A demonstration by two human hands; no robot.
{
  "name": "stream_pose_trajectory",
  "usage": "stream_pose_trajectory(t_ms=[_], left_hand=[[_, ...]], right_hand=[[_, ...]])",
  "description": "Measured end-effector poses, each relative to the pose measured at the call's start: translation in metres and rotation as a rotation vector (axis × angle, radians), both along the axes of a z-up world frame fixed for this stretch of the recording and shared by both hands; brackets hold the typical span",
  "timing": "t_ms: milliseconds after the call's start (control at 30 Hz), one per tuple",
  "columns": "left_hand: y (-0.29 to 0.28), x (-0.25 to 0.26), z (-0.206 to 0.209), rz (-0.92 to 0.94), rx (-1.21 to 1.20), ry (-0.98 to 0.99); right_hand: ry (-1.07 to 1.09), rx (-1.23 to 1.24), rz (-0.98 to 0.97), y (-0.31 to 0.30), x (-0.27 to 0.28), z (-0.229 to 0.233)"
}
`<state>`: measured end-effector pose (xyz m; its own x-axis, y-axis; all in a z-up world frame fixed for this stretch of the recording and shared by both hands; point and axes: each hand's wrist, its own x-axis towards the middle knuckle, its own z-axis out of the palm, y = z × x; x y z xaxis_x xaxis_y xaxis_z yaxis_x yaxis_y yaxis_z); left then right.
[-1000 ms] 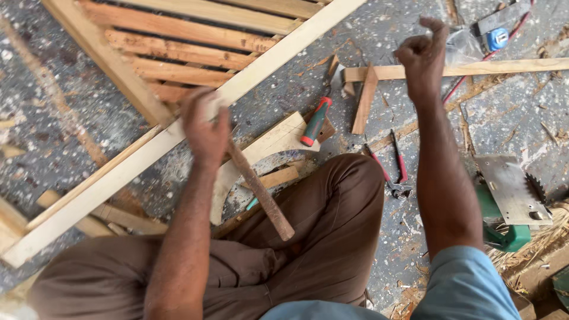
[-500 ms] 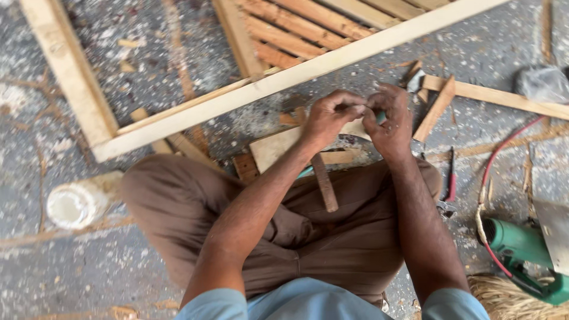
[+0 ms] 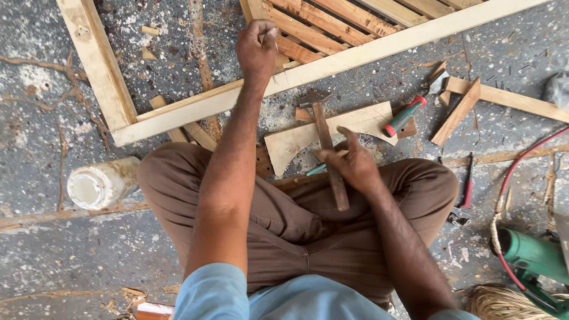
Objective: The person builds a wooden panel by hammering slats into a rectangular frame.
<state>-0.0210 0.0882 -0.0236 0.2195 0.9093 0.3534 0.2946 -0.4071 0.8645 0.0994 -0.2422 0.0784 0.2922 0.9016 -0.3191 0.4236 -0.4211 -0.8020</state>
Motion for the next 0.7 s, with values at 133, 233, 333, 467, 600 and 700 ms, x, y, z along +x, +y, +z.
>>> stream_pose_trajectory(t_ms=[133,233,333,467,600,700], left_hand=[[0.005,0.007,-0.023,0.024,-0.048,-0.087],[0.007,0.005,-0.029,0.022,-0.038,-0.061],[0.003,0.008,-0.026,0.081,-0.091,-0.041],[-0.001,0.003,-0.019,0.046,-0.048,-0.006],[-0.004,0.005,-0.010,0.117,0.073,0.138],[-0.006,0.007,-0.009,0.128,0.188,0.178]], right_hand=[[0.502,-0.166,-0.122,0.013,-0.021,0.016],[0.676,-0.225,-0.263,0.017,-0.020,0.027],[0.635,-0.250,-0.283,0.019,-0.021,0.034],[0.579,-0.201,-0.294,0.013,-0.022,0.037],[0.466,-0.116,-0.299,0.012,-0.022,0.041],[0.263,0.102,-0.212,0.019,-0.016,0.042]])
